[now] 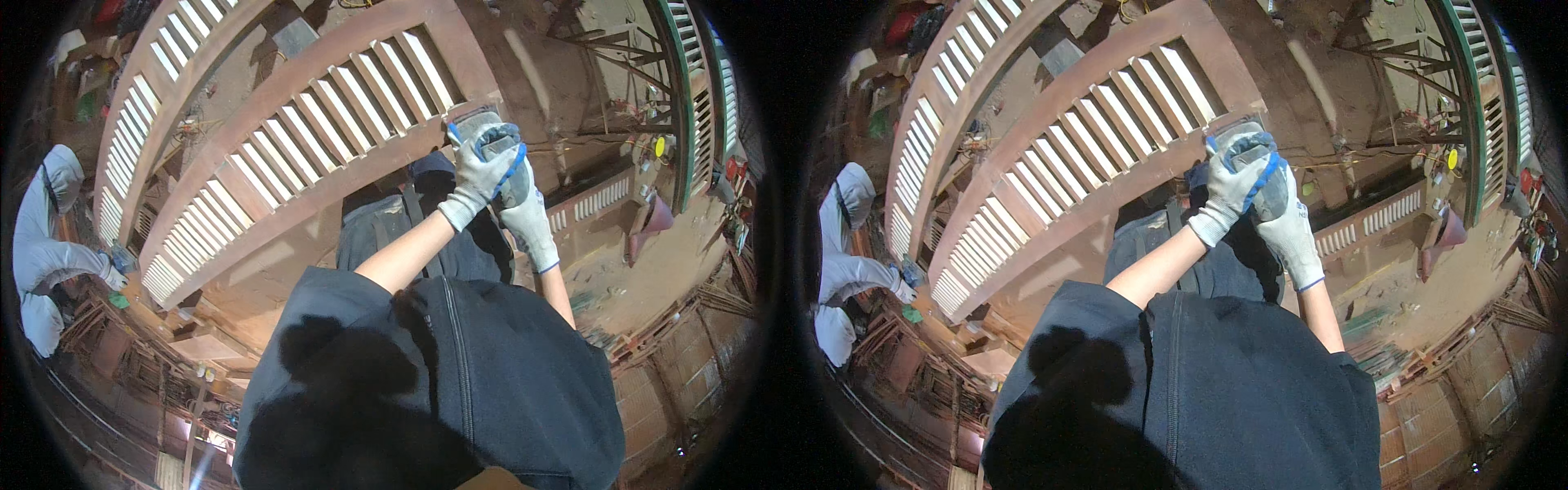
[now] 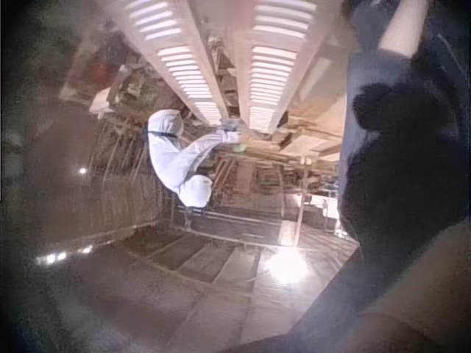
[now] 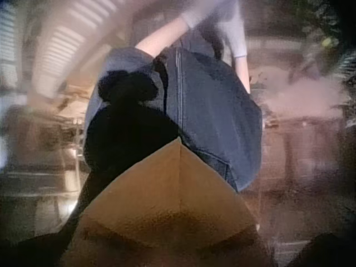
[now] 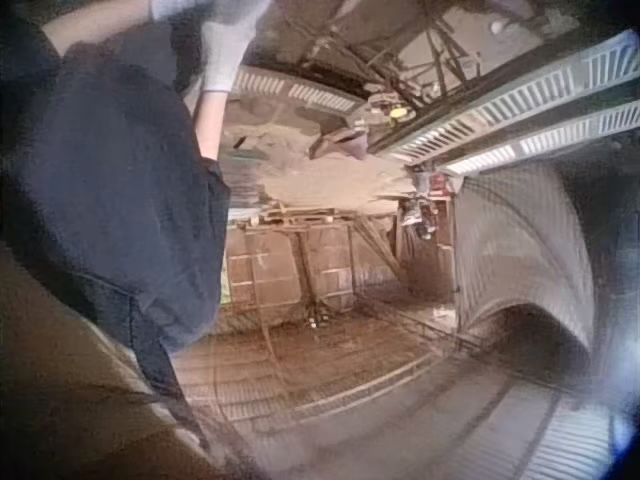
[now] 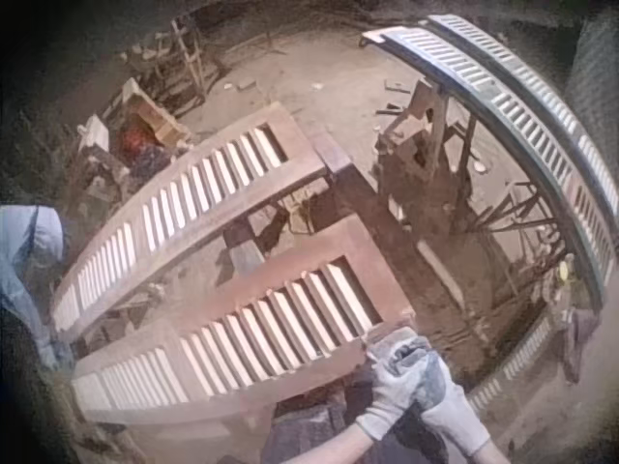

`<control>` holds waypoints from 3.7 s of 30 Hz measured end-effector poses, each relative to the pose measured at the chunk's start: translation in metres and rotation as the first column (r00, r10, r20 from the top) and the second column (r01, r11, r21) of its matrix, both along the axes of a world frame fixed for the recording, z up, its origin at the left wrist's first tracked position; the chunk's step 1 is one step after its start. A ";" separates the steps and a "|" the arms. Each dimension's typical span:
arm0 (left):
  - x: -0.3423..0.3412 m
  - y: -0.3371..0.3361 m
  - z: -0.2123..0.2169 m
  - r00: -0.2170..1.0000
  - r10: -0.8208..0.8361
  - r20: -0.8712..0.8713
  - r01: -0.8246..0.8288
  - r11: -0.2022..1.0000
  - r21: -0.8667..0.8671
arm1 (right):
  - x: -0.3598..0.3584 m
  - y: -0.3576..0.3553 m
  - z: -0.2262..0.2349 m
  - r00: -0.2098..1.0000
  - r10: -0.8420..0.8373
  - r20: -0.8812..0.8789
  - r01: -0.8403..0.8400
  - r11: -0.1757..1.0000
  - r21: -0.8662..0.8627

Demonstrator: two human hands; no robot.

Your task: The person sands the surface of wooden louvered shutters using a handheld power sander. They move the sander across the slats and frame, then switch to a different power tool with a rotating pad to continue smoothing the wood. The shutters remain on a workbench throughout.

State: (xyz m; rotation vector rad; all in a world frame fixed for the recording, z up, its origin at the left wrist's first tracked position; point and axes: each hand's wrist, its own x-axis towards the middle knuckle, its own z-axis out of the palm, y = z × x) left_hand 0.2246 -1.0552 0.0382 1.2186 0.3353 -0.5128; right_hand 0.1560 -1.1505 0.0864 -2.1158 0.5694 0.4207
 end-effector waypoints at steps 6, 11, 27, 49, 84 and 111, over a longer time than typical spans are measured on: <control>0.005 0.007 -0.015 0.974 0.195 0.117 -0.180 0.975 -0.128 | 0.020 0.004 0.003 0.992 0.091 -0.091 -0.101 0.989 -0.104; 0.004 0.011 -0.009 0.973 0.224 0.058 -0.215 0.968 -0.133 | 0.030 0.006 0.013 0.968 0.172 -0.182 -0.198 0.970 -0.140; -0.005 0.078 0.000 0.910 0.411 -0.063 -0.415 0.892 -0.178 | 0.040 0.055 0.010 0.929 0.298 -0.219 -0.328 0.937 -0.118; -0.001 0.078 0.002 0.876 0.477 -0.066 -0.482 0.867 -0.129 | 0.057 0.067 0.019 0.886 0.382 -0.262 -0.415 0.906 -0.082; 0.052 0.097 -0.008 0.962 0.192 0.196 -0.203 0.979 0.034 | 0.081 0.071 -0.002 0.929 0.352 -0.116 -0.369 0.907 -0.203; 0.158 0.140 -0.014 0.870 0.488 0.066 -0.479 0.870 -0.122 | 0.207 0.131 0.002 0.913 0.255 -0.319 -0.284 0.958 -0.048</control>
